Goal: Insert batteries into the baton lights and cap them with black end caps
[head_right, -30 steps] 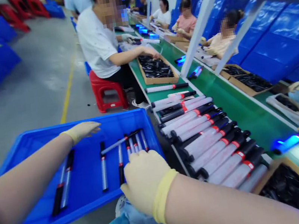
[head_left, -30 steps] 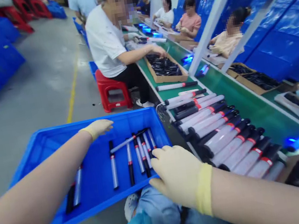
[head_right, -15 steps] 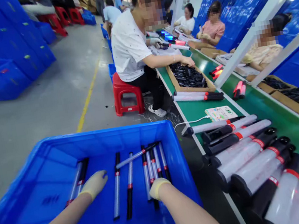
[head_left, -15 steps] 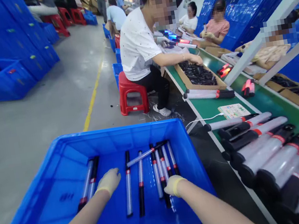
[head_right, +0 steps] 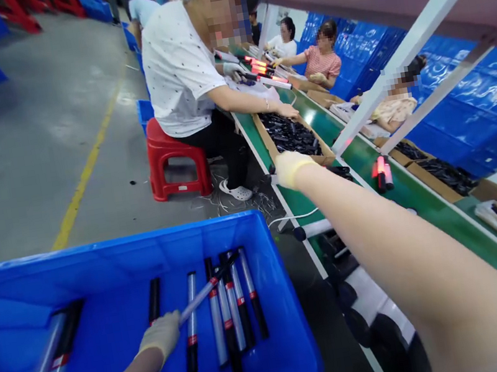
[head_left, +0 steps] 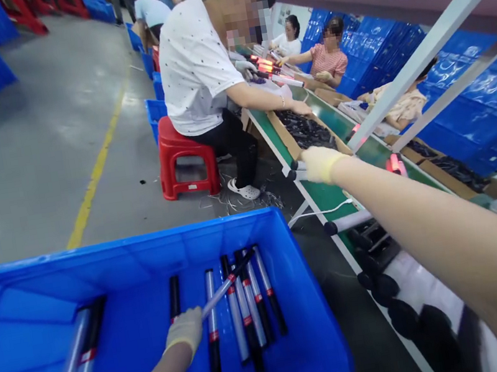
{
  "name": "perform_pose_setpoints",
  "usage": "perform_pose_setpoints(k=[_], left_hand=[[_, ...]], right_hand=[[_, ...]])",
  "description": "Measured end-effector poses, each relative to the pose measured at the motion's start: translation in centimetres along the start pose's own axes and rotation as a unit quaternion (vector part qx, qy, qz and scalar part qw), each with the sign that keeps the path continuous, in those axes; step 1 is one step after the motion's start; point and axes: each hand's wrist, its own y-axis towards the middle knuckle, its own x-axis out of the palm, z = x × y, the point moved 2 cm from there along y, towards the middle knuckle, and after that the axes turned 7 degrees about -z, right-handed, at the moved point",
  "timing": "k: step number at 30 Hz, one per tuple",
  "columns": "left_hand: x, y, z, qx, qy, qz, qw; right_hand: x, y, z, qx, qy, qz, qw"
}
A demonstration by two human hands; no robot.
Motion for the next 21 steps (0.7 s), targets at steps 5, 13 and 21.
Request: perform_pose_setpoints(k=[5,13,21], left_hand=[[2.2,-0.5,-1.5,-0.006,-0.007,-0.067,0.998],[3.1,-2.3,-0.6,-0.028,0.022,-0.139,0.990],[0.6,-6.5,2.3,0.022,0.124,-0.083,0.988]], right_hand=[[4.8,1.3,5.1,0.009,-0.019,0.002,1.000],[-0.3,-3.0,4.5,-0.118,0.028,0.068,0.990],[-2.2,-29.8,10.9,-0.105,0.093,0.090,0.986]])
